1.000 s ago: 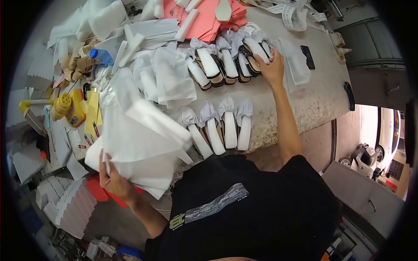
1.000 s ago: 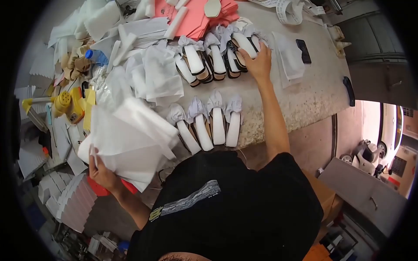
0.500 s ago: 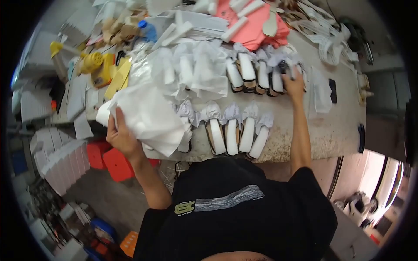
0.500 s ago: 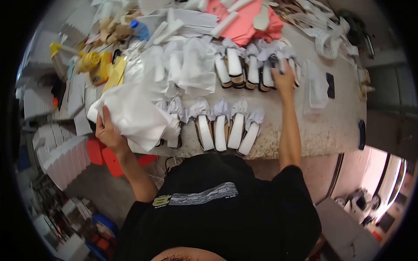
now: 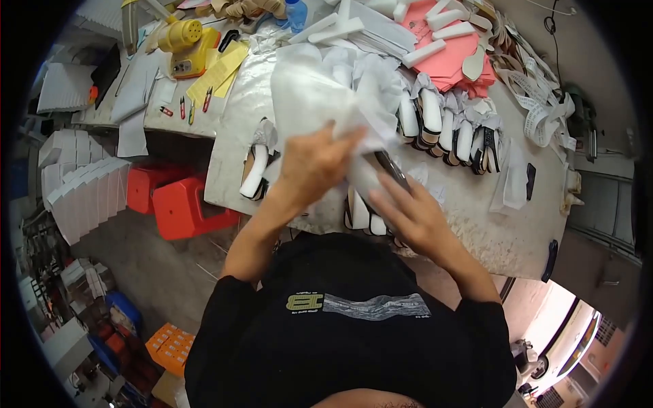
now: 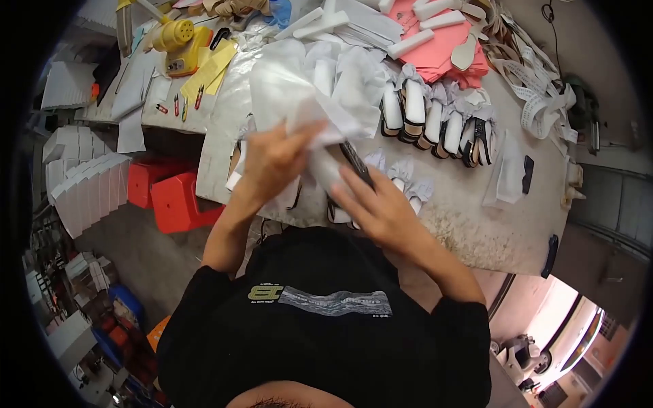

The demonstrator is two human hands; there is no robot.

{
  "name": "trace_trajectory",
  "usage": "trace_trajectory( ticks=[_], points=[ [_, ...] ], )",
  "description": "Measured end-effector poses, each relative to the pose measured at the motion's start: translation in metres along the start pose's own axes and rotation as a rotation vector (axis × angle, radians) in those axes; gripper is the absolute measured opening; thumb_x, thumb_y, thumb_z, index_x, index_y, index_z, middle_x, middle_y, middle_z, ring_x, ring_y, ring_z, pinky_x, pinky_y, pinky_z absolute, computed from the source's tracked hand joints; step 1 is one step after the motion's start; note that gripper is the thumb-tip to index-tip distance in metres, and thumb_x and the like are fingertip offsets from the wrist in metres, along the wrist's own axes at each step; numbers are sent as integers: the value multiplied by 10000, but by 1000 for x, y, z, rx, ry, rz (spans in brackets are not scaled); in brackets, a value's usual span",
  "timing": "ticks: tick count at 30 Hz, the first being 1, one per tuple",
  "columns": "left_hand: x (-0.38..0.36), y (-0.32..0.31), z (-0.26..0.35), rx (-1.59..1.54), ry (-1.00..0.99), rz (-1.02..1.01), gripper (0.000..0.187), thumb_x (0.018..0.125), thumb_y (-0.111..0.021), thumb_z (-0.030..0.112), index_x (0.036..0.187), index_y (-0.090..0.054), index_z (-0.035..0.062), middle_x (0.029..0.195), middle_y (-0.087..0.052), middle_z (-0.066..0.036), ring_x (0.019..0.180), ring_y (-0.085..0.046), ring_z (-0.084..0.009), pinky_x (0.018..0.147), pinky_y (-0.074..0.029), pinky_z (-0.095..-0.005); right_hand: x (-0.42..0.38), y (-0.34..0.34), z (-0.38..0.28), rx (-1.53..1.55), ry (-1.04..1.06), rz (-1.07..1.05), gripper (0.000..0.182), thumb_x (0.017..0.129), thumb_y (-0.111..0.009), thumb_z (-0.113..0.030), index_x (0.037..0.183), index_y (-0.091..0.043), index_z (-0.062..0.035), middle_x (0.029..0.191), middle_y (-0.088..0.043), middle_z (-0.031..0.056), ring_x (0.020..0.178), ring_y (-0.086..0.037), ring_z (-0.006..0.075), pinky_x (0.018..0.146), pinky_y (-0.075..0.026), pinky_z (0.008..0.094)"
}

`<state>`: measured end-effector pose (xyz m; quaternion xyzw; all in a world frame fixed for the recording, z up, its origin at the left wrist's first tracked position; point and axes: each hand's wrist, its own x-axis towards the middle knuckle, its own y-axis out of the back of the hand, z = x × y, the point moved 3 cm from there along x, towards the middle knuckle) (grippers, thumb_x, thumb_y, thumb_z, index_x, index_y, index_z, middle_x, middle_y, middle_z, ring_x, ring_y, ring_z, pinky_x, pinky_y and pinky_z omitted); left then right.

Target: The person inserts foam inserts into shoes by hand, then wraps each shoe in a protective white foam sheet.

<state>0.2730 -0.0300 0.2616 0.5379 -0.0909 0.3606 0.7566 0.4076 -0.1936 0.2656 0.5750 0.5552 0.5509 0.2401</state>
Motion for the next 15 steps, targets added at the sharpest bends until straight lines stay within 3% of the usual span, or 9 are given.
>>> trace_trajectory(
  ticks=[2, 4, 7, 9, 12, 14, 15],
  points=[
    [-15, -6, 17, -131, -56, -29, 429, 726, -684, 41, 1139, -709, 156, 781, -627, -103, 441, -491, -221, 409, -408, -333, 18, -25, -3, -31, -81, -23, 415, 748, -730, -54, 1149, -639, 4, 1244, -599, 171, 930, -613, 265, 778, -515, 300],
    [-30, -14, 28, -155, 45, 62, 490, 704, -686, 33, 1174, -703, 169, 749, -620, -115, 447, -492, -236, 419, -412, -346, 19, -51, 12, 1114, -1245, 332, 355, 803, -721, -90, 1123, -623, 29, 1210, -593, 176, 979, -601, 236, 796, -509, 291],
    [-46, -18, 37, -136, 112, 125, 511, 703, -680, 19, 1193, -696, 161, 737, -615, -120, 449, -490, -245, 419, -410, -349, 40, -94, 11, 1273, -1143, 532, 441, 830, -707, -124, 1214, -566, 41, 1244, -562, 183, 1054, -569, 249, 870, -489, 324],
    [-52, -22, 34, -121, 172, 165, 532, 702, -674, 6, 1213, -688, 152, 724, -611, -125, 451, -489, -253, 419, -408, -352, 62, -112, 22, 574, -838, 839, 567, 834, -705, -144, 1320, -483, 46, 1264, -548, 184, 1111, -549, 276, 940, -447, 352],
    [-54, -21, -4, 67, 267, 44, 508, 765, -652, -21, 1251, -666, 125, 733, -627, -125, 458, -480, -228, 429, -402, -331, 103, -123, 75, 444, -812, 868, 627, 837, -696, -156, 1370, -432, 43, 1279, -552, 196, 1154, -550, 308, 1001, -411, 377],
    [-46, -8, -32, -197, 609, 80, 423, 847, -628, -9, 1261, -648, 74, 795, -660, -126, 530, -497, -185, 486, -419, -308, 112, -169, 115, 498, -658, 798, 583, 848, -672, -148, 1352, -454, 47, 1280, -566, 196, 1183, -549, 337, 1004, -417, 376],
    [-45, 0, -38, -182, 563, 116, 406, 872, -618, 6, 1274, -631, 55, 828, -669, -123, 577, -506, -173, 523, -427, -302, 119, -178, 135, 506, -651, 769, 546, 841, -659, -126, 1328, -483, 47, 1271, -574, 201, 1178, -551, 358, 991, -430, 387]
  ],
)
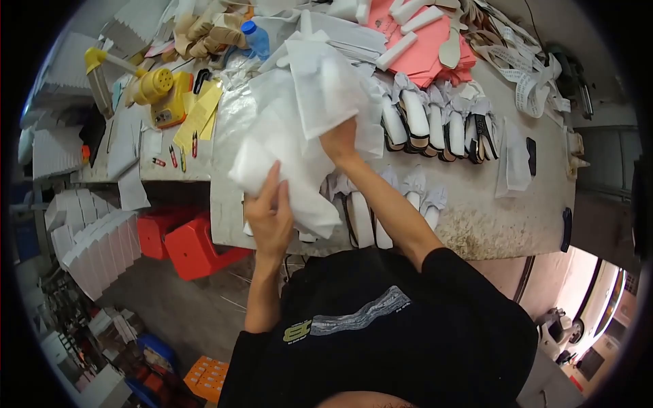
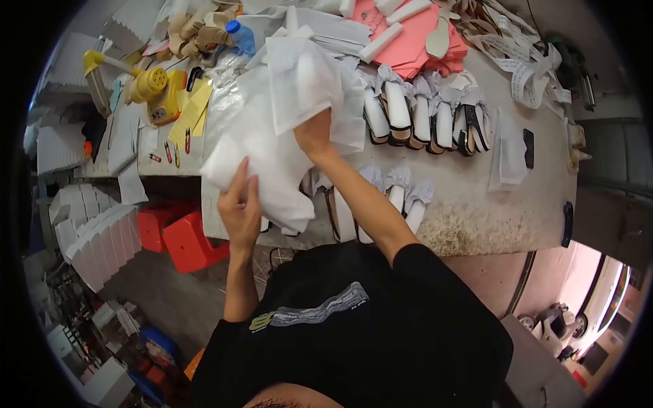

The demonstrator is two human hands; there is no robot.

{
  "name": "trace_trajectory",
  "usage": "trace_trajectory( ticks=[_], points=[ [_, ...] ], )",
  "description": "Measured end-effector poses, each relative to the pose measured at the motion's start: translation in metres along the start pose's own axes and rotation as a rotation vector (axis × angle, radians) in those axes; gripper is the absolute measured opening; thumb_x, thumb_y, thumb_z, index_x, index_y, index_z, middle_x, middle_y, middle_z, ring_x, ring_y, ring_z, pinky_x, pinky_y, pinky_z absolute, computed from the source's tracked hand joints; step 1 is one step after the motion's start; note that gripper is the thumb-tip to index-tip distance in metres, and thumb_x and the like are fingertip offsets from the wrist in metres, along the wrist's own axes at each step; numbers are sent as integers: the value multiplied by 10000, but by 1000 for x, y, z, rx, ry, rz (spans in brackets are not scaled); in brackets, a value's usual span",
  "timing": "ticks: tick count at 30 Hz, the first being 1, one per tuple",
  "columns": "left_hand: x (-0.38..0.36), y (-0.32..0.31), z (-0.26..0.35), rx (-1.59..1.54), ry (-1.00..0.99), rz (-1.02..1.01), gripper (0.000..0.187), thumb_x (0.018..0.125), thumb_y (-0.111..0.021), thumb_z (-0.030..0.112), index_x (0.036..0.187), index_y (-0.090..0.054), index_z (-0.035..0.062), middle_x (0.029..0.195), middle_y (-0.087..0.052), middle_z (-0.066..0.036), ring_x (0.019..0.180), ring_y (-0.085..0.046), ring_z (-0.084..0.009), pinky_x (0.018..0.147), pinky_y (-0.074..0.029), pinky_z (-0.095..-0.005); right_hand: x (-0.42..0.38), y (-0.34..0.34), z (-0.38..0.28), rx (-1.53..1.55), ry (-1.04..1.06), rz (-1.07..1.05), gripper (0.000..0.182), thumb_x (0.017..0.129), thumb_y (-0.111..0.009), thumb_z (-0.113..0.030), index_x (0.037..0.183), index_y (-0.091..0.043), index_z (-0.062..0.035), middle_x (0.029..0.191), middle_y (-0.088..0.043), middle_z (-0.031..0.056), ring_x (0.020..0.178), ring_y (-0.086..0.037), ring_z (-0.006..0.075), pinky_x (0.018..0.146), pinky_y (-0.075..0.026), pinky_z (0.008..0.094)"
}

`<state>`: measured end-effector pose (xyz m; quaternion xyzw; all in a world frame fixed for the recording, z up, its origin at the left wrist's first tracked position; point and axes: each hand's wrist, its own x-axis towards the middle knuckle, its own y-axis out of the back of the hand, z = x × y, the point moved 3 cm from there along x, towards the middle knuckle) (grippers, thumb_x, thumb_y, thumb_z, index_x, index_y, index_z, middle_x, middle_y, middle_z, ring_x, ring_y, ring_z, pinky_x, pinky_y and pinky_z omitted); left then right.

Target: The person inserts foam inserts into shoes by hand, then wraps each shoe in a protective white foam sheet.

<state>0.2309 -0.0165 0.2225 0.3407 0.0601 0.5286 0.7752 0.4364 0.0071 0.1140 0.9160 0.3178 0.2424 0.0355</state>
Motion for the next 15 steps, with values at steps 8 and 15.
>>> trace_trajectory(
  ticks=[8, 15],
  points=[
    [-25, 37, -12, -66, -10, -130, 406, 897, -596, -25, 1303, -589, 4, 1020, -681, -134, 760, -543, -156, 689, -481, -271, -52, 66, -75, 37, 90, -159, 286, 802, -721, -174, 1023, -589, -48, 1039, -581, 121, 917, -571, 266, 822, -458, 393],
    [7, 3, 51, -22, -196, 94, 370, 880, -631, -19, 1249, -612, -31, 1044, -698, -150, 820, -638, -161, 722, -521, -253, -38, 226, -50, -6, 78, -166, 199, 768, -719, -19, 962, -676, -23, 993, -688, 68, 799, -653, 172, 668, -501, 276]
  ],
)
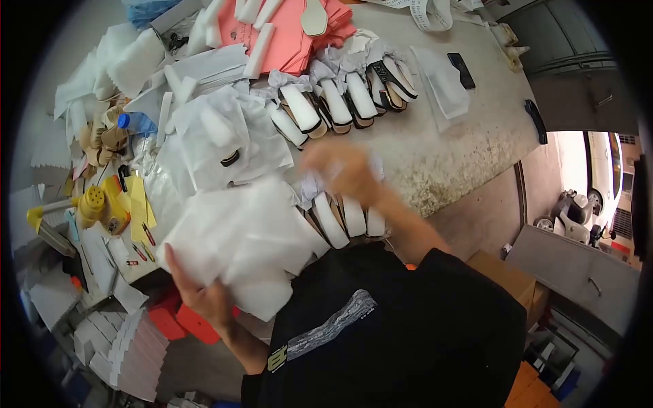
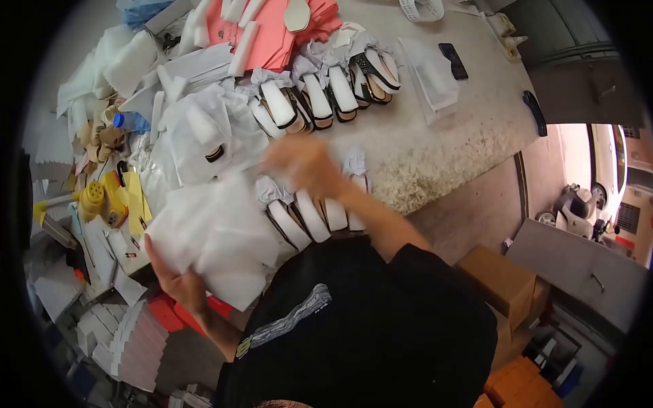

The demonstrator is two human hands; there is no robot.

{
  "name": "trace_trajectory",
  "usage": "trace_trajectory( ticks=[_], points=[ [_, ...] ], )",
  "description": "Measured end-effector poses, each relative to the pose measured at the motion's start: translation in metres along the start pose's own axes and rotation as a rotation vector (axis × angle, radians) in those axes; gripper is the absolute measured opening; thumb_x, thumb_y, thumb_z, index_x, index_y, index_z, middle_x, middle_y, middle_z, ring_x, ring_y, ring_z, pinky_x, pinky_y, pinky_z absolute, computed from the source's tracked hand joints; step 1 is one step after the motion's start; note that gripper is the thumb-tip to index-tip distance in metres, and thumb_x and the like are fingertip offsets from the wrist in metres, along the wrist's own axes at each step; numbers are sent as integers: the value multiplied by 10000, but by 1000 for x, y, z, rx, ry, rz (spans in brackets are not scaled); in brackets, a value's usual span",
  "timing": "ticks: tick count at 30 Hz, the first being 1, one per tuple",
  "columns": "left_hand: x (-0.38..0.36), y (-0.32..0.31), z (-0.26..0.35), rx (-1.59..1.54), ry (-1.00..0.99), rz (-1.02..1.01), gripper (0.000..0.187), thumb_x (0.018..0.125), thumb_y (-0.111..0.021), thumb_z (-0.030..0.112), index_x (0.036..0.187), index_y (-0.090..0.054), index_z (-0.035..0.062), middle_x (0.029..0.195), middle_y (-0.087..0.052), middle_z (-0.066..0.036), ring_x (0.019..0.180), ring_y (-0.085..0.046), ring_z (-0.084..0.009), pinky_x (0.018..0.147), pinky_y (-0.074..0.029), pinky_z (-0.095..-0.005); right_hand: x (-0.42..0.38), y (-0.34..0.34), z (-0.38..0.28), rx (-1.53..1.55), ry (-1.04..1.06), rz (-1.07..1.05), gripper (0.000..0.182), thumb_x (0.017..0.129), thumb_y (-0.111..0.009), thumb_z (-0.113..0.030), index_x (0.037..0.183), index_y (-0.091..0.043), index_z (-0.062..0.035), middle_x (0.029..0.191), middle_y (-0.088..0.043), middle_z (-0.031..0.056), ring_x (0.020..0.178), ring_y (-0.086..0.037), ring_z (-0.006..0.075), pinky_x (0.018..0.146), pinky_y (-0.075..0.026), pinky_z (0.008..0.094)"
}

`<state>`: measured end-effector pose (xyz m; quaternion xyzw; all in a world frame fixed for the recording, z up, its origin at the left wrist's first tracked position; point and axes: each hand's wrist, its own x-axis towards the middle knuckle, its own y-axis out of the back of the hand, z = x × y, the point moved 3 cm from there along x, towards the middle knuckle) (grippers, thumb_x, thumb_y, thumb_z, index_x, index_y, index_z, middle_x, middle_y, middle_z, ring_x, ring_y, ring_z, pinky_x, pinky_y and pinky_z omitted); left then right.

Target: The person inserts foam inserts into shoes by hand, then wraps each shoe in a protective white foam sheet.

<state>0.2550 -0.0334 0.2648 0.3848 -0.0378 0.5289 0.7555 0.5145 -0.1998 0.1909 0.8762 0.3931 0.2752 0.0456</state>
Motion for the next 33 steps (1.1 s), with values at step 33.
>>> trace_trajectory(
  ticks=[33],
  points=[
    [21, 55, -50, 129, -7, 121, 396, 732, -701, -18, 1111, -728, 95, 857, -710, -139, 590, -591, -204, 578, -506, -321, -8, -41, -181, -24, 132, -644, 535, 707, -682, 44, 1233, -624, -33, 1296, -590, 182, 1182, -568, 354, 988, -455, 408]
  ],
)
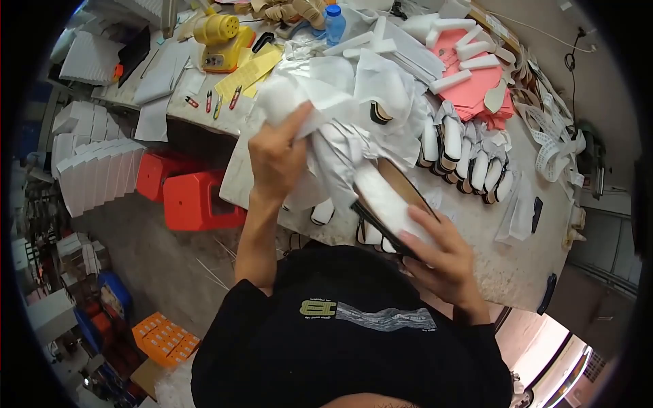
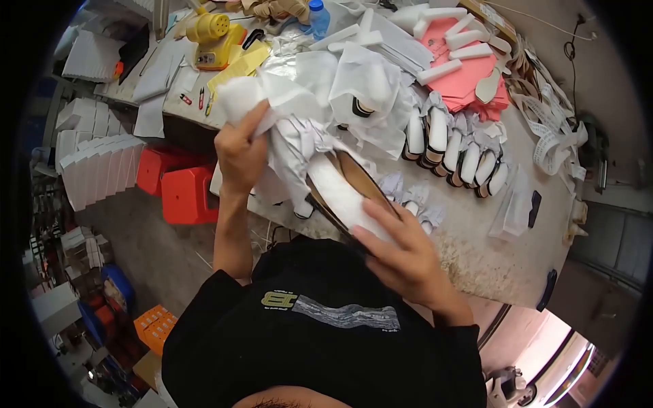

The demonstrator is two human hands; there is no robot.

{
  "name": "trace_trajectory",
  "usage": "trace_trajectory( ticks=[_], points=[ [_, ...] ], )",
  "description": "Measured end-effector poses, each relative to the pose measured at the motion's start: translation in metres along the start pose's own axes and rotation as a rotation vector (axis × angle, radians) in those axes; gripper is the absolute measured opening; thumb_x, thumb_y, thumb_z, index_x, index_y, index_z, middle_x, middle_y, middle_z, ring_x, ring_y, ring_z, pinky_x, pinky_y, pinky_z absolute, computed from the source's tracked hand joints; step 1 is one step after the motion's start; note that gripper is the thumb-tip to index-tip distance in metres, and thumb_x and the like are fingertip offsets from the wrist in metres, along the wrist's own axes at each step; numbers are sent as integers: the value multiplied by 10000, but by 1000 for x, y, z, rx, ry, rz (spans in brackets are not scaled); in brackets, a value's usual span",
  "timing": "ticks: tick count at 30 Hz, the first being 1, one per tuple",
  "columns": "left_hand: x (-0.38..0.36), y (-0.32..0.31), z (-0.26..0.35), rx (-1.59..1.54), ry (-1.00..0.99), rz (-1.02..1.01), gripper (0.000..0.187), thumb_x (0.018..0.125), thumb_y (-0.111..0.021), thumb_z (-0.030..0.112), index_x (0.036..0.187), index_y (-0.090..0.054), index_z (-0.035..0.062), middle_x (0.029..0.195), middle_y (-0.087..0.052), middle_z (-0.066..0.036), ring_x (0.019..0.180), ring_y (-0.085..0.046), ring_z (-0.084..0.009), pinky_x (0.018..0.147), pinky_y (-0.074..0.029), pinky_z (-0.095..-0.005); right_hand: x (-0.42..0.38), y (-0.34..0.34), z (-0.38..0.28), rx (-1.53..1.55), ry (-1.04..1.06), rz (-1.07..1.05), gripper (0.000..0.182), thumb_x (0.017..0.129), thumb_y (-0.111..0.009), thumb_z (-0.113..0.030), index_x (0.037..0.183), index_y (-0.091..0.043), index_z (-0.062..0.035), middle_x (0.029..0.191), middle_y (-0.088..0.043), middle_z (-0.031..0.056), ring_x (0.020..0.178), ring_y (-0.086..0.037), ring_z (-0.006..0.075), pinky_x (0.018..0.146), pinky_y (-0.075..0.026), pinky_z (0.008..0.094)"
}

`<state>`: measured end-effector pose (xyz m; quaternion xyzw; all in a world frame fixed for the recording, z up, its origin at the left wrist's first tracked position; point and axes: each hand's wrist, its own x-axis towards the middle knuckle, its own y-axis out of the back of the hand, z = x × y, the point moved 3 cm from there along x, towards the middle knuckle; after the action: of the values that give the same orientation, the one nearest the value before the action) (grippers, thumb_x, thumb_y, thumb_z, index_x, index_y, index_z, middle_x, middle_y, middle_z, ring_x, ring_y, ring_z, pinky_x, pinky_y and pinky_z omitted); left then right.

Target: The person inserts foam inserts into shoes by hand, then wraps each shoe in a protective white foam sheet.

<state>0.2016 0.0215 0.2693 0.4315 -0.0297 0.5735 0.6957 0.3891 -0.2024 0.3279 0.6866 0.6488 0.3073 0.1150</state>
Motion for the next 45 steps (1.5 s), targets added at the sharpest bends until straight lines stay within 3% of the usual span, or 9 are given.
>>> trace_trajectory(
  ticks=[4, 6, 9, 11, 18, 26, 36, 41, 45],
  points=[
    [-25, -13, 31, -56, -404, -249, 467, 705, -658, 32, 1158, -713, 126, 726, -641, -129, 451, -513, -217, 445, -462, -337, 50, -56, 47, -281, 145, -52, 445, 803, -640, 10, 1244, -582, -12, 1342, -546, 164, 1084, -561, 357, 949, -455, 420],
    [-48, -11, 48, -24, -258, -204, 536, 622, -642, -22, 1129, -735, 124, 694, -641, -94, 481, -520, -242, 470, -426, -343, 55, -88, 86, 513, -781, 185, 465, 808, -660, -25, 1265, -574, -16, 1273, -584, 142, 1052, -576, 310, 932, -461, 407],
    [-80, -17, 52, -149, -317, -7, 528, 643, -645, -21, 1152, -722, 99, 725, -657, -125, 517, -542, -231, 511, -461, -336, 84, -123, 89, 865, -619, 551, 494, 802, -678, -51, 1282, -571, -9, 1228, -609, 146, 1040, -601, 275, 904, -476, 388],
    [-84, -19, 24, -29, 86, -111, 474, 760, -625, -27, 1226, -668, 49, 877, -691, -154, 607, -569, -182, 578, -485, -286, 117, -149, 119, -35, 56, 647, 514, 805, -665, -61, 1303, -555, 2, 1223, -607, 181, 1047, -616, 296, 881, -487, 397],
    [-60, 44, -25, -183, 564, -30, 396, 884, -600, -22, 1279, -601, -7, 1026, -688, -150, 751, -590, -178, 669, -491, -261, 204, -186, 267, -224, -310, 638, 410, 809, -664, -88, 1205, -606, -1, 1186, -610, 200, 1014, -604, 351, 874, -480, 427],
    [-79, 19, -27, -542, 24, -396, 543, 794, -684, -73, 1319, -558, -21, 1117, -676, -174, 830, -619, -187, 738, -500, -262, 72, -109, 74, 482, -136, 15, 225, 729, -755, -19, 901, -610, -10, 923, -644, 101, 757, -586, 232, 666, -476, 333],
    [-48, -53, 86, -455, 58, -380, 565, 814, -601, -45, 1369, -496, -34, 1232, -635, -181, 950, -645, -216, 874, -488, -272, -107, -1, 110, -38, -477, 901, 139, 809, -604, 63, 919, -638, -15, 790, -649, 55, 625, -577, 195, 630, -483, 279],
    [-87, -29, 55, -615, 585, -99, 337, 907, -547, 12, 1226, -605, -79, 1127, -676, -152, 921, -639, -165, 845, -511, -246, -217, 74, 266, -694, -832, 900, 834, 762, -665, -13, 1497, -274, -76, 1481, -253, 288, 1293, -414, 426, 997, -433, 410],
    [-106, -54, 114, -466, 605, 135, 333, 917, -537, 7, 1231, -598, -88, 1135, -678, -156, 936, -636, -162, 852, -511, -246, -216, 108, 384, -513, -932, 772, 929, 724, -650, -30, 1532, -196, -96, 1517, -119, 332, 1307, -348, 514, 1054, -365, 494]
  ],
)
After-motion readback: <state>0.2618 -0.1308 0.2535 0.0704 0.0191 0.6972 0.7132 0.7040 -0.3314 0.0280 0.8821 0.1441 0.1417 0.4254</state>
